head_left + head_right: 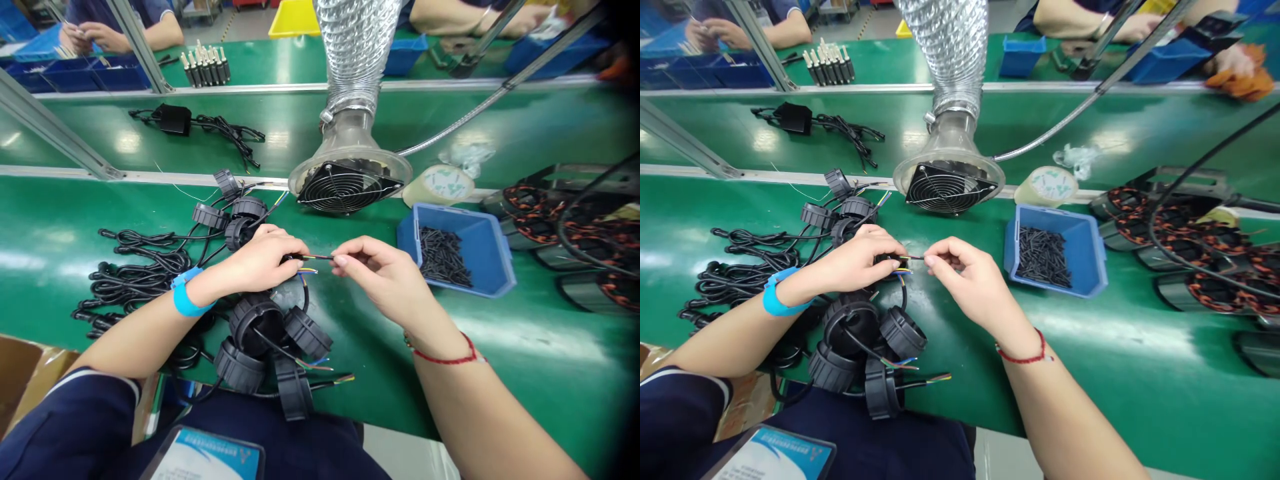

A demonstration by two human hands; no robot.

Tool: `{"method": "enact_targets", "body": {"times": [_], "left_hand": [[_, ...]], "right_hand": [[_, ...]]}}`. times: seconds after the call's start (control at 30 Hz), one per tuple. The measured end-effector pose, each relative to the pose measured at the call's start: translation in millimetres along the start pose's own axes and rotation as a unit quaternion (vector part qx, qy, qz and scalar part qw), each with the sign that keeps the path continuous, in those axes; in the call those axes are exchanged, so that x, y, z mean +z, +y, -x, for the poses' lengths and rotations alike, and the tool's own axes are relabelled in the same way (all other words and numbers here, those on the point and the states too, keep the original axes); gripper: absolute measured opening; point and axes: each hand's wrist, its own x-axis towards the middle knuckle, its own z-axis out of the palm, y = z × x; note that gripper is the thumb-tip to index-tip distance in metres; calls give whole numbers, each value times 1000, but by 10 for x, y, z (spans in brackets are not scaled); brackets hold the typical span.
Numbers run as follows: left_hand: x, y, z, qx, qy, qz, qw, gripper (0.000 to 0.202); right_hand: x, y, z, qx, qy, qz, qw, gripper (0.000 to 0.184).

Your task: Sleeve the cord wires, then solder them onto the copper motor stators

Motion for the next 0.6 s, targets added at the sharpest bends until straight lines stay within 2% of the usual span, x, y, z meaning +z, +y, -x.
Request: {"method": "enact_targets", "body": {"times": [0.1, 0.23, 0.5, 0.53, 0.6], "left_hand": [[-14, -39, 5, -21, 13, -22, 999, 21], [-8, -52, 2, -17, 13, -17, 1000, 20], [20, -23, 0, 5, -7, -21, 1000, 20], [14, -30, 0, 3, -6, -19, 1000, 19], [-9, -55, -2, -6, 6, -22, 1000, 19]], "right_hand": [[-7, 24, 0, 10, -4, -2, 1000, 15], [9, 26, -27, 11, 7, 16, 1000, 14], [212, 45, -98, -32, -39, 51, 997, 14], [197, 46, -107, -30, -37, 34, 998, 16], [96, 45, -122, -35, -11, -3, 999, 32]]}}
